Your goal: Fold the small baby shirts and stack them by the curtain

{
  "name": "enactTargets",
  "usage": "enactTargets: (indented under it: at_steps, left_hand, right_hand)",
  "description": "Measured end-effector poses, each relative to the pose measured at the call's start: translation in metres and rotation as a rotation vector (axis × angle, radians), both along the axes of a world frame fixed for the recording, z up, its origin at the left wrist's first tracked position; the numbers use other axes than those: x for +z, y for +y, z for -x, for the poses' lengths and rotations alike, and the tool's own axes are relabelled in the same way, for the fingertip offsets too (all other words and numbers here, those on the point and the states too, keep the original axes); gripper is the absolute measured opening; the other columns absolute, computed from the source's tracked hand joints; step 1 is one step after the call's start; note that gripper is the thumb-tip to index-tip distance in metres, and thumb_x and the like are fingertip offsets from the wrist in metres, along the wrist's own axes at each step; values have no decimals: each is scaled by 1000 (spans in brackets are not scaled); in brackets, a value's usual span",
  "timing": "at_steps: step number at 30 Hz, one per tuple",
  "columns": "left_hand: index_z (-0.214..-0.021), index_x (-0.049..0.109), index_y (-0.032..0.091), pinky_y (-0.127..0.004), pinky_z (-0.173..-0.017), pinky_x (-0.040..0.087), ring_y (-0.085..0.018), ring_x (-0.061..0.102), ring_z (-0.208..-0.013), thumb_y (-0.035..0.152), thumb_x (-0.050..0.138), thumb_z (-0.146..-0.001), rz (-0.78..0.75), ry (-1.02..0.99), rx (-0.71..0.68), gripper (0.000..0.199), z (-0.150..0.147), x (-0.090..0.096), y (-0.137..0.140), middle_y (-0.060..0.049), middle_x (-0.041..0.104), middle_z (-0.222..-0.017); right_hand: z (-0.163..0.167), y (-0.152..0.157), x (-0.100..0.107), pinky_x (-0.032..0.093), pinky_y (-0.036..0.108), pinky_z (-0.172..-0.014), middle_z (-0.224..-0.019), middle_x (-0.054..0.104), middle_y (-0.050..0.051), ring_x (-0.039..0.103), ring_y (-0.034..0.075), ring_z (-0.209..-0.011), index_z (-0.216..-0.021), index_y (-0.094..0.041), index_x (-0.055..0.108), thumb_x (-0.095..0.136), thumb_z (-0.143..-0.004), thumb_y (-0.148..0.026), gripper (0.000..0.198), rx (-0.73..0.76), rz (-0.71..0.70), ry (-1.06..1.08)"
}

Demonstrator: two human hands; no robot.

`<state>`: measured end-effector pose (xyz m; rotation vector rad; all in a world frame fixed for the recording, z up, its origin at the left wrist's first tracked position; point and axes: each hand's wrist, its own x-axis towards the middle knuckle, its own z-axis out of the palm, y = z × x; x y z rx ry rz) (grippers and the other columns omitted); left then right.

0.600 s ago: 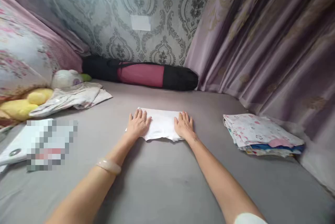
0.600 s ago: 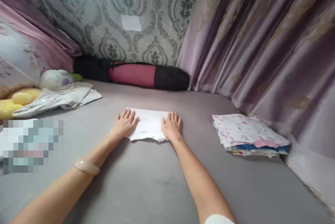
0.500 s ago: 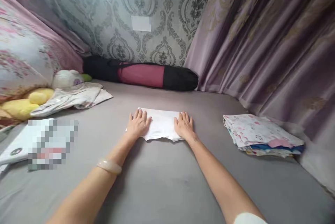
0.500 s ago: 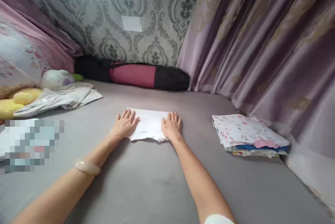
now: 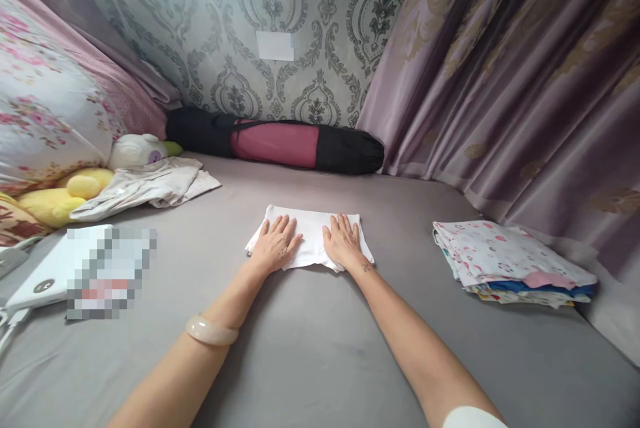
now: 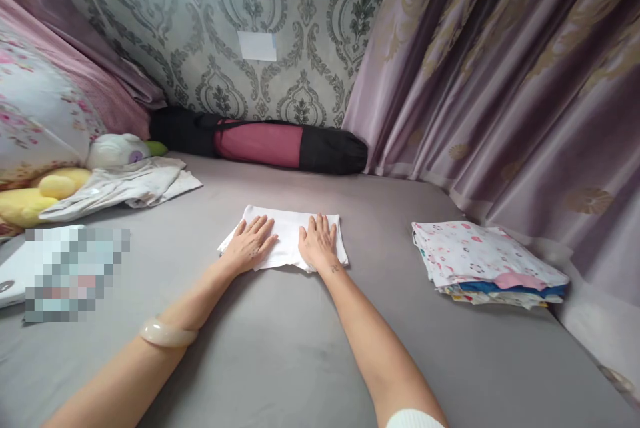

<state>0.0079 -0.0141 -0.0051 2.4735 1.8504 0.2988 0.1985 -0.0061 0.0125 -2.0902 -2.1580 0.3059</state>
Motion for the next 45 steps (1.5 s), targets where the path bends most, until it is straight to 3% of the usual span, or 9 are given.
enactTargets:
  at_steps: [8, 15, 19, 23, 27, 37, 45]
  left_hand:
    - [-145, 42, 16, -52, -118, 20, -30, 30, -145, 45, 34, -99, 30, -19, 15, 54, 0, 4, -1, -14, 36, -155]
    - [-123, 57, 19, -49, -113, 30, -27, 45, -134, 39, 36, -99, -149, -118, -5, 38, 7, 1, -2, -14, 56, -137]
    - [-119, 61, 17, -44, -108, 35, -28, 51, -126, 32, 41, -96, -214, -141, 169, 34, 17, 3, -1, -14, 58, -133]
    - [-117, 63, 15, -42, -94, 44, -31, 57, -114, 30, 45, -92, -133, -162, 396, 35, 29, 7, 1, -16, 63, -122]
    - [-117, 65, 16, -40, -91, 46, -31, 57, -109, 36, 46, -91, -81, -193, 512, 38, 38, 8, 1, -15, 65, -110]
    - [-108, 68, 20, -37, -89, 47, -27, 61, -100, 35, 44, -91, -27, -299, 495, 33, 43, 3, 7, -11, 68, -101]
    - [-104, 70, 22, -36, -88, 47, -26, 62, -101, 28, 39, -92, -65, -345, 534, 34, 50, 3, 9, -10, 70, -102]
  right_hand:
    - [-1, 1, -2, 5, 48, -119, -160, 23, 16, 13, 27, -149, -151, -7, 32, 21, -101, -39, 60, -4, -18, -6]
    - [17, -1, 3, 10, 54, -118, -161, 23, 16, 14, 29, -149, -151, -8, 32, 23, -100, -37, 59, 41, -26, 34]
    - [31, -2, 2, 10, 57, -117, -161, 23, 16, 14, 29, -149, -151, -10, 32, 22, -100, -38, 59, 84, -54, 35]
    - [35, -3, -3, 8, 57, -117, -160, 25, 15, 14, 29, -148, -151, -12, 34, 22, -100, -39, 59, 82, -61, 2]
    - [33, -3, -3, 8, 57, -116, -160, 25, 15, 17, 28, -148, -151, -12, 33, 21, -100, -39, 59, 83, -63, -9]
    - [57, 3, 11, 6, 52, -118, -159, 27, 16, 17, 28, -148, -150, -8, 34, 22, -100, -36, 58, 135, -8, 16]
    - [79, 8, 3, 6, 50, -118, -160, 25, 15, 15, 27, -148, -151, -10, 31, 19, -101, -41, 60, 154, -17, 47]
